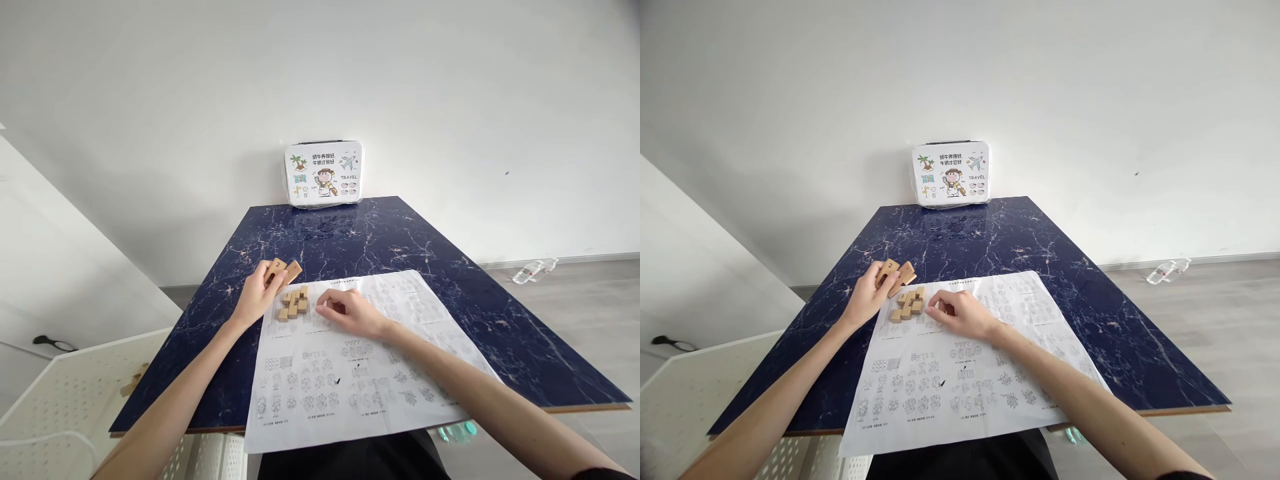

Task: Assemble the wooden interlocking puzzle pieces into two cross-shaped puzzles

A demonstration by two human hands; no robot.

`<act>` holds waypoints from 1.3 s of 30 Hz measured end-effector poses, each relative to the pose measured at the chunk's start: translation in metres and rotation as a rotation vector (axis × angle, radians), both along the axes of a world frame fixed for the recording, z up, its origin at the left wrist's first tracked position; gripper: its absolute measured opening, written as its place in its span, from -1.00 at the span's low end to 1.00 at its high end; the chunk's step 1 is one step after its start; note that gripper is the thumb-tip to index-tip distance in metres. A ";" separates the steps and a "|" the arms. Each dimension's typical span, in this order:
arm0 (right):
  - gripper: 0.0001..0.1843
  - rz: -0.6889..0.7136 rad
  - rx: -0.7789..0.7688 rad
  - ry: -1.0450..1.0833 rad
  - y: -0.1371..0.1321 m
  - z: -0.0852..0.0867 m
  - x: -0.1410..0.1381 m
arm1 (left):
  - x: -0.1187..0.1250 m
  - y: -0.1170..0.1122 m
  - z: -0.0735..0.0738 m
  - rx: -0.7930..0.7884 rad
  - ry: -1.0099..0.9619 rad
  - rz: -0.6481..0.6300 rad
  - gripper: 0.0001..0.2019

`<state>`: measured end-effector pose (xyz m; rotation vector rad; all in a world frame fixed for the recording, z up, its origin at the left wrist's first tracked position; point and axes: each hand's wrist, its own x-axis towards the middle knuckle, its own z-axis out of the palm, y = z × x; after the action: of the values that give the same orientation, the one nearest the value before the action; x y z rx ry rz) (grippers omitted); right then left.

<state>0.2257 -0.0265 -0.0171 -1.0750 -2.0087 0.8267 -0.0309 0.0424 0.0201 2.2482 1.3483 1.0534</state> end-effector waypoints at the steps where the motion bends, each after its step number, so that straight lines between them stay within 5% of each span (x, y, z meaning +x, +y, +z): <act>1: -0.66 0.000 -0.041 0.052 0.000 0.002 0.001 | 0.004 -0.004 -0.001 -0.025 0.007 -0.037 -0.69; 11: -0.52 0.084 -0.161 0.290 -0.003 0.014 -0.001 | 0.034 -0.032 -0.015 -0.041 0.002 -0.320 -0.71; 19: -0.55 0.040 -0.189 0.414 0.004 0.008 0.003 | 0.032 -0.036 -0.002 -0.423 -0.328 -0.315 -0.54; 26: -0.56 -0.053 -0.199 0.504 0.005 0.008 0.004 | 0.029 -0.023 -0.006 -0.776 -0.510 -0.360 -0.39; 39: -0.48 -0.186 -0.141 0.484 0.005 0.009 0.004 | 0.033 -0.029 0.004 -0.730 -0.556 -0.453 -0.48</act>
<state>0.2293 -0.0218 -0.0081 -1.0051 -1.4446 1.0266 0.0020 0.0138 0.0239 1.4601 0.7539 0.7626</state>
